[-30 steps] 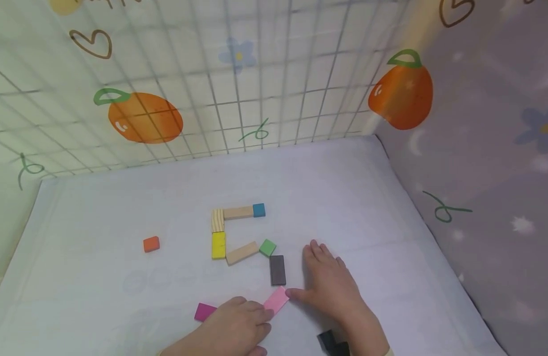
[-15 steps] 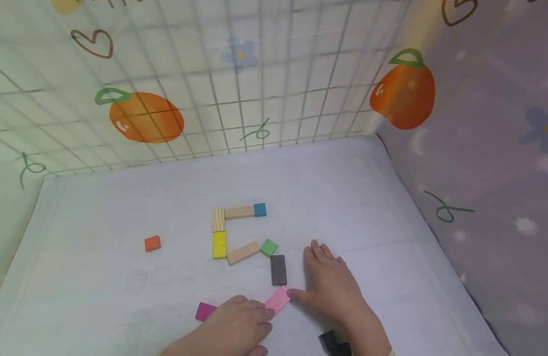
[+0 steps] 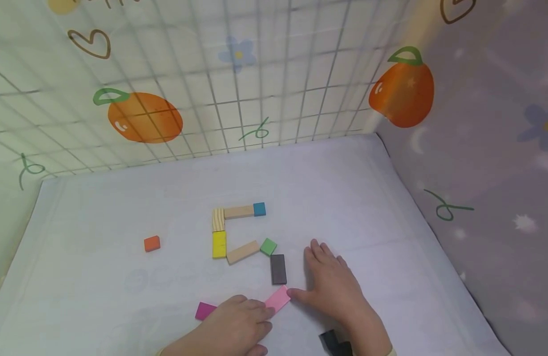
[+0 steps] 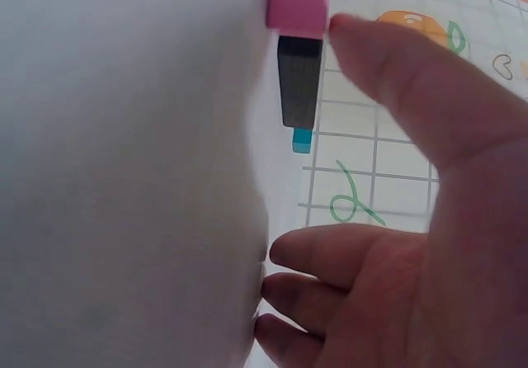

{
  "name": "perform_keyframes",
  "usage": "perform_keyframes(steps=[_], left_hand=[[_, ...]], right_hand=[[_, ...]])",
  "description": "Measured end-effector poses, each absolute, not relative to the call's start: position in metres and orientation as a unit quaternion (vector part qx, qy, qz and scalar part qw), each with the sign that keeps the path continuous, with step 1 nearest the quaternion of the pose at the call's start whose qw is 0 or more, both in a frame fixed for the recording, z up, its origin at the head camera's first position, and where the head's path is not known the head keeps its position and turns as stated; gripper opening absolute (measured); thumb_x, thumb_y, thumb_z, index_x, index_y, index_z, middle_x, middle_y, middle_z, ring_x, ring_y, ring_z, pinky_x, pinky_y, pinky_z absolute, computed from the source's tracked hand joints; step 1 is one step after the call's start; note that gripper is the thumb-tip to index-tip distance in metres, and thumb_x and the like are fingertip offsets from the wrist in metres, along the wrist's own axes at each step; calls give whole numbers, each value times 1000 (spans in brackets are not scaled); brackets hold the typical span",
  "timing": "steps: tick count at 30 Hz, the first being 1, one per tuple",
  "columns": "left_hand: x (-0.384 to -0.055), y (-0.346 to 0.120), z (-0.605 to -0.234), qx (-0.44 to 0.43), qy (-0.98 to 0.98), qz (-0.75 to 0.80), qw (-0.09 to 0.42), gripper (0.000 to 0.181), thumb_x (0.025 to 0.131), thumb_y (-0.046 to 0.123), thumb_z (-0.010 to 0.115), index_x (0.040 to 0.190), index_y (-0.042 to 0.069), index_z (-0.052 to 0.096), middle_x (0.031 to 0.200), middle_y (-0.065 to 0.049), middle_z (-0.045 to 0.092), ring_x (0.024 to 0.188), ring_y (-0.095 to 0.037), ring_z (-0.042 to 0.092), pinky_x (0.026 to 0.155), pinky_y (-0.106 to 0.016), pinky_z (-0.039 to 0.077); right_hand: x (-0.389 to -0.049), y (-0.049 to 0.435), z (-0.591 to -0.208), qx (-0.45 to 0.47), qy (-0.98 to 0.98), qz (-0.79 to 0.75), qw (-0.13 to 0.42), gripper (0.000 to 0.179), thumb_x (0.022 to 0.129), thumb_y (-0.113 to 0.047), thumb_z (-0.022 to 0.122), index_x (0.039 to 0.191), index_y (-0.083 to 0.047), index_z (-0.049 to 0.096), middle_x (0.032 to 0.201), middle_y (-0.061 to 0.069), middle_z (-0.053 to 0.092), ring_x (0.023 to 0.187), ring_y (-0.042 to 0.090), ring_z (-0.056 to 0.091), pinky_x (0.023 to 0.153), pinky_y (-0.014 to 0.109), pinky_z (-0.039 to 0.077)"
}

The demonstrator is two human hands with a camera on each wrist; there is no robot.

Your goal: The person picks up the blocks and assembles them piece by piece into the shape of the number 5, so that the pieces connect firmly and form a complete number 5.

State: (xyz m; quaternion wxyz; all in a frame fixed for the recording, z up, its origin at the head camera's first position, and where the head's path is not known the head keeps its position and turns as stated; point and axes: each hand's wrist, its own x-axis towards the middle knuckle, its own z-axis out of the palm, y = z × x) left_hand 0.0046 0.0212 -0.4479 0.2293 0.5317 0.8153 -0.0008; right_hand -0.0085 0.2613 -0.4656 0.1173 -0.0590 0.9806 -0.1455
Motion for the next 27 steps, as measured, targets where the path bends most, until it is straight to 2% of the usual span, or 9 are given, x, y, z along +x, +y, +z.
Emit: perform_keyframes(steps=[5, 7, 9, 11, 13, 16, 21, 27], left_hand=[[5, 19, -445, 526, 819, -8, 229, 38, 97, 58, 57, 122, 32, 70, 135, 18, 63, 123, -4, 57, 99, -29, 50], [6, 17, -443, 523, 825, -5, 216, 37, 97, 58, 57, 120, 32, 70, 131, 17, 65, 118, -4, 59, 95, -27, 51], [6, 11, -441, 507, 834, 0, 216, 35, 97, 57, 58, 115, 31, 72, 119, 17, 68, 104, -2, 60, 87, -24, 51], [7, 4, -440, 482, 851, 1, 208, 32, 95, 56, 62, 104, 29, 74, 98, 16, 68, 85, -2, 56, 73, -21, 50], [7, -5, -439, 438, 871, 2, 222, 30, 92, 56, 67, 95, 27, 74, 80, 14, 60, 70, -2, 49, 62, -20, 46], [9, -18, -439, 379, 893, 5, 244, 29, 86, 55, 74, 89, 26, 74, 69, 14, 50, 60, -3, 45, 53, -20, 41], [9, -29, -441, 340, 902, 26, 265, 27, 84, 50, 78, 94, 26, 76, 69, 14, 50, 58, -3, 45, 52, -20, 40], [10, -35, -449, 330, 913, 39, 236, 26, 85, 45, 78, 102, 26, 77, 77, 13, 53, 61, -3, 45, 55, -19, 42]], right_hand=[[-10, 261, -465, -57, 979, -151, 126, 111, 70, -75, 74, 147, 1, 49, 159, 22, 38, 148, 44, 32, 112, 68, 32], [-11, 262, -465, -55, 978, -152, 129, 112, 70, -77, 73, 147, 1, 48, 159, 22, 38, 148, 44, 32, 113, 67, 31], [-11, 262, -465, -54, 978, -154, 132, 111, 72, -76, 72, 147, 2, 48, 159, 22, 37, 148, 44, 31, 113, 67, 31], [-12, 263, -464, -54, 977, -158, 135, 109, 75, -75, 71, 148, 2, 47, 159, 22, 37, 148, 44, 31, 114, 66, 31], [-12, 263, -463, -55, 976, -160, 136, 106, 77, -72, 70, 148, 3, 46, 159, 22, 37, 148, 44, 31, 114, 65, 31], [-12, 265, -463, -56, 975, -163, 140, 104, 80, -70, 70, 148, 3, 45, 159, 23, 36, 148, 44, 31, 115, 65, 31], [-13, 266, -464, -52, 974, -164, 144, 104, 79, -70, 71, 149, 3, 44, 160, 22, 35, 149, 44, 29, 116, 65, 29], [-13, 265, -468, -50, 974, -171, 138, 103, 78, -67, 73, 149, 2, 45, 160, 21, 35, 149, 44, 30, 115, 65, 29]])
